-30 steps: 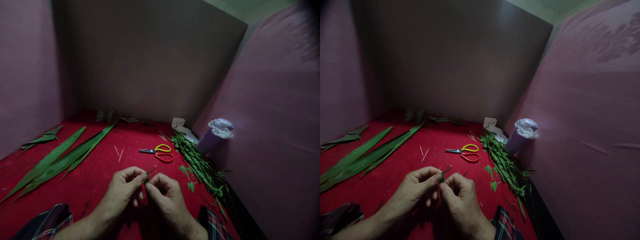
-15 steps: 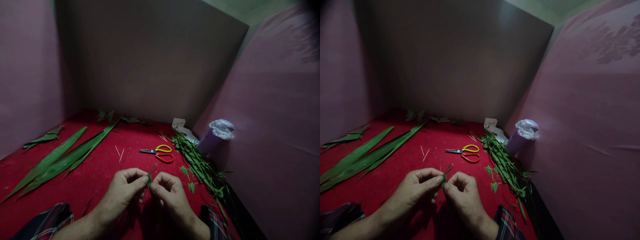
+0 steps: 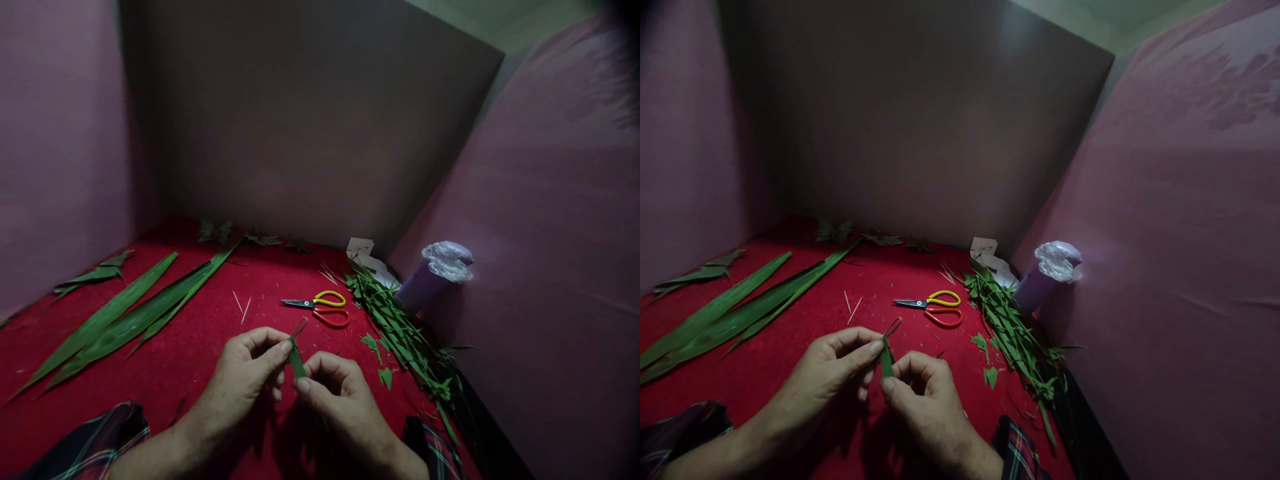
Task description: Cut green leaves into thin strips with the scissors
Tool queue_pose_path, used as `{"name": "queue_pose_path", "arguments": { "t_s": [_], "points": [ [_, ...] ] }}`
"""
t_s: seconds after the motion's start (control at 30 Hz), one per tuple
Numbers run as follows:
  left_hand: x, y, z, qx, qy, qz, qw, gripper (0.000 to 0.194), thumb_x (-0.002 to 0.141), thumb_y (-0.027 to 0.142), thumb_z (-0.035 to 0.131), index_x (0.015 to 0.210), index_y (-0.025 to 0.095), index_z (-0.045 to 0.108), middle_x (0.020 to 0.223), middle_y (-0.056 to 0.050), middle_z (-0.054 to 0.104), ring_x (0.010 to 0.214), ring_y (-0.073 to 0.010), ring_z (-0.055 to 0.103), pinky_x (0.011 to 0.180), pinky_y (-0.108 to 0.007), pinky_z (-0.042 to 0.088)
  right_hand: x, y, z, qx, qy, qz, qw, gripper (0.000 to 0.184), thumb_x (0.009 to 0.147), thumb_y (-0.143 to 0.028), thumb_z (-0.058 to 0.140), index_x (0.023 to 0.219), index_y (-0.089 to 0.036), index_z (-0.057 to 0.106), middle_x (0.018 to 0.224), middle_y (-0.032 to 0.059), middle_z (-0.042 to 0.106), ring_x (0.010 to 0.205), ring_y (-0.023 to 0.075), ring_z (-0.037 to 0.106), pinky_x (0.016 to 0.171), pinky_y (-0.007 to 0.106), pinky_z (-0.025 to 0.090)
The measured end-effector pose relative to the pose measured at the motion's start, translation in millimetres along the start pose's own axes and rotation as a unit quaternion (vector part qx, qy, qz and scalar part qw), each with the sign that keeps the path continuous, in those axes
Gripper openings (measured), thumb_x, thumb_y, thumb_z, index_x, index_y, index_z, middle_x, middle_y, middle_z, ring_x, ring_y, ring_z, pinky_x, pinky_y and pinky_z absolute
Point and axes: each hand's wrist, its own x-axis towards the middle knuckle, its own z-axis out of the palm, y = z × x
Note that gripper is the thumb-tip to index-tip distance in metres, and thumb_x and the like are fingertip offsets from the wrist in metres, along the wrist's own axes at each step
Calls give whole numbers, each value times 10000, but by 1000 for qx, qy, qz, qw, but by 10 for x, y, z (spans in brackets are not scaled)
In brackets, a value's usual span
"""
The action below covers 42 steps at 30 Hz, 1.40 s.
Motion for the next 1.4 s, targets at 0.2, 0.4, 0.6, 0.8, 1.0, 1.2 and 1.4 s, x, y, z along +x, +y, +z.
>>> {"name": "queue_pose_path", "arguments": {
  "t_s": [0.2,0.4,0.6,0.8,1.0,1.2,1.4],
  "points": [
    [-23,-3,5,-4,-10,-1,1000,214,718,349,629,732,137,606,481,39,532,386,-64,464,410,-172,382,6,-22,-29,96,-32,1,995,245,696,-333,712,672,-116,600,558,-34,508,499,60,381,482,179,288],
    [-32,-7,24,3,-31,-20,999,220,714,350,638,725,131,619,487,28,542,389,-66,472,391,-164,363,0,26,-78,157,-26,19,987,149,751,-280,684,775,-136,652,597,-19,569,447,38,393,427,159,261],
    [-36,-43,14,-18,-57,-26,998,216,721,344,642,751,131,625,510,24,559,403,-67,483,408,-170,376,16,29,-75,186,-18,12,982,138,752,-245,685,803,-117,682,604,-10,576,450,28,404,421,146,272],
    [-29,-72,-10,-20,-79,-31,996,233,756,361,610,736,129,601,512,24,560,405,-61,485,422,-166,348,25,-1,-80,196,1,21,980,141,734,-235,700,823,-126,696,579,-20,579,414,19,397,391,136,280],
    [-22,-73,-14,-23,-92,-33,995,241,775,376,587,757,136,605,490,50,503,367,-30,373,371,-154,230,29,9,-88,205,6,25,978,141,723,-219,707,828,-125,702,580,-14,595,413,17,400,392,132,286],
    [-47,-17,2,-18,-92,-15,995,247,758,370,605,742,124,627,502,47,486,416,-32,303,388,-161,199,37,29,-88,203,14,12,979,148,725,-216,702,835,-117,696,572,-13,592,410,24,405,381,136,278],
    [-63,28,34,0,-57,-2,998,177,630,264,715,722,121,665,629,-15,626,543,-88,477,517,-193,373,37,32,-94,211,11,19,977,114,741,-200,689,820,-117,689,586,-9,598,410,20,398,381,137,272]
  ]
}}
